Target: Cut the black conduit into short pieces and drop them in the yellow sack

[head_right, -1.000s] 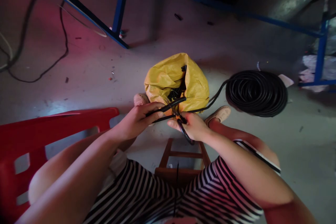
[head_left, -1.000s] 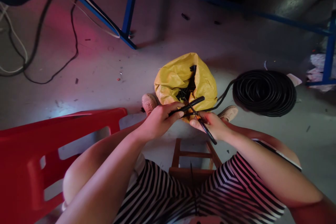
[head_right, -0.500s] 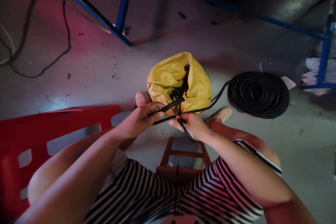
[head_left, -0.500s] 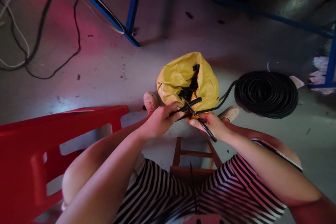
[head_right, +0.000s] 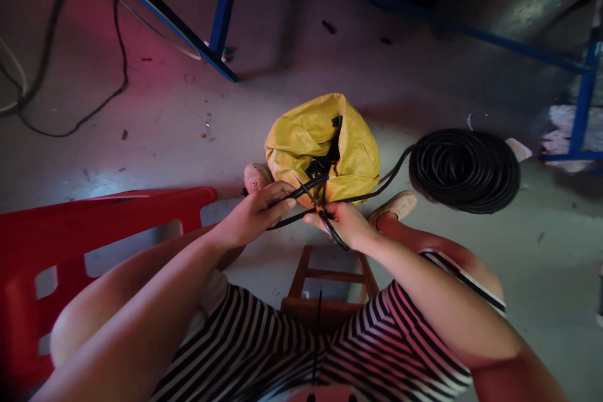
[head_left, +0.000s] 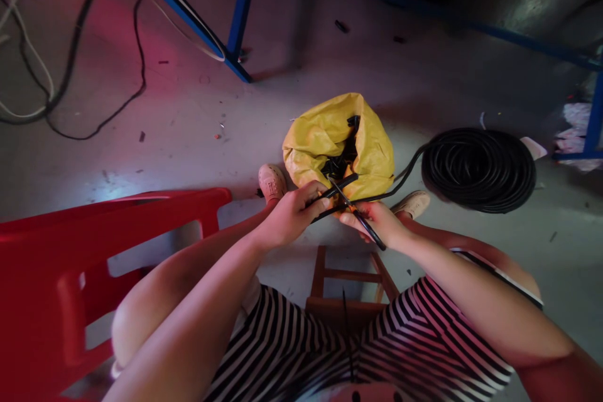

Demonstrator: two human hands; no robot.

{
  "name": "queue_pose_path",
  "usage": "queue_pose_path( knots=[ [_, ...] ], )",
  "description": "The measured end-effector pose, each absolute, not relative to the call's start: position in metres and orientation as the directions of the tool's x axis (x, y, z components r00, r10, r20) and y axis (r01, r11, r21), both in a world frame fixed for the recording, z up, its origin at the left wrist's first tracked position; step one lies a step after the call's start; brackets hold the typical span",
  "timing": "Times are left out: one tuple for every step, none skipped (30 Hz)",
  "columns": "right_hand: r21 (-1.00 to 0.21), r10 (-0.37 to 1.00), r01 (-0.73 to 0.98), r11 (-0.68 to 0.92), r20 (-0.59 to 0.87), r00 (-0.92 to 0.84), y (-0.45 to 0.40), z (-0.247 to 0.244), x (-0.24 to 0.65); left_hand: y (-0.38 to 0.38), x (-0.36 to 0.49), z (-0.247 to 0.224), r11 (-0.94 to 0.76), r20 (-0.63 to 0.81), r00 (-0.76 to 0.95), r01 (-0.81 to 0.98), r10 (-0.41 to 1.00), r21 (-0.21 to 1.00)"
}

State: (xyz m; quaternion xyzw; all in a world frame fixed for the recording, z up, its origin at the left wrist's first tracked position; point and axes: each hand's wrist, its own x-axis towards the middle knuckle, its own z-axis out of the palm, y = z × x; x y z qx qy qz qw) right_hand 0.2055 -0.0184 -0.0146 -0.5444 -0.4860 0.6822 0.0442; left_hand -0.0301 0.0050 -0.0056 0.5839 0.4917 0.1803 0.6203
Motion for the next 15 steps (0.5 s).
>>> queue_pose_path(
  knots=[
    [-0.705,0.58,0.464,-0.537,-0.707,-0.403,-0.019,-0.017,0.206,0.004,-0.029,-0.007,0.263,-0.405,0.444,0.348,0.799,0.9],
    [-0.697,0.569,0.458,-0.552,-0.716,-0.403,-0.02,-0.018,0.206,0.003,-0.029,-0.008,0.275,-0.413,0.437,0.345,0.799,0.897],
    [-0.687,0.557,0.454,-0.567,-0.726,-0.403,-0.02,-0.02,0.206,0.002,-0.028,-0.01,0.289,-0.422,0.428,0.341,0.799,0.894],
    [-0.677,0.545,0.451,-0.582,-0.736,-0.402,-0.021,-0.021,0.206,0.001,-0.027,-0.012,0.303,-0.431,0.42,0.338,0.799,0.891],
    [-0.666,0.532,0.449,-0.596,-0.746,-0.4,-0.021,-0.021,0.205,-0.001,-0.027,-0.014,0.315,-0.439,0.411,0.336,0.799,0.888],
    [-0.652,0.518,0.45,-0.61,-0.758,-0.396,-0.021,-0.022,0.205,-0.002,-0.026,-0.016,0.325,-0.446,0.401,0.335,0.8,0.884],
    [-0.637,0.503,0.453,-0.625,-0.771,-0.391,-0.021,-0.022,0.204,-0.004,-0.026,-0.018,0.335,-0.453,0.388,0.335,0.803,0.88],
    [-0.621,0.489,0.454,-0.638,-0.783,-0.385,-0.02,-0.022,0.204,-0.005,-0.026,-0.02,0.345,-0.461,0.373,0.336,0.805,0.876],
    [-0.607,0.475,0.455,-0.652,-0.794,-0.379,-0.02,-0.022,0.203,-0.006,-0.025,-0.022,0.356,-0.469,0.359,0.338,0.807,0.871],
    [-0.595,0.462,0.454,-0.663,-0.803,-0.376,-0.02,-0.023,0.203,-0.007,-0.025,-0.023,0.365,-0.477,0.346,0.341,0.808,0.866],
    [-0.588,0.454,0.451,-0.672,-0.808,-0.376,-0.02,-0.024,0.203,-0.008,-0.025,-0.024,0.375,-0.486,0.335,0.345,0.807,0.861],
    [-0.585,0.449,0.446,-0.677,-0.809,-0.379,-0.021,-0.025,0.203,-0.008,-0.024,-0.024,0.384,-0.495,0.326,0.351,0.805,0.854],
    [-0.583,0.446,0.441,-0.682,-0.81,-0.381,-0.021,-0.026,0.203,-0.009,-0.024,-0.024,0.391,-0.504,0.321,0.356,0.802,0.849],
    [-0.58,0.442,0.438,-0.687,-0.812,-0.381,-0.022,-0.028,0.204,-0.009,-0.024,-0.024,0.396,-0.51,0.317,0.36,0.8,0.845],
    [-0.577,0.44,0.436,-0.691,-0.814,-0.38,-0.022,-0.029,0.204,-0.009,-0.024,-0.023,0.4,-0.513,0.311,0.36,0.8,0.843]
  ],
)
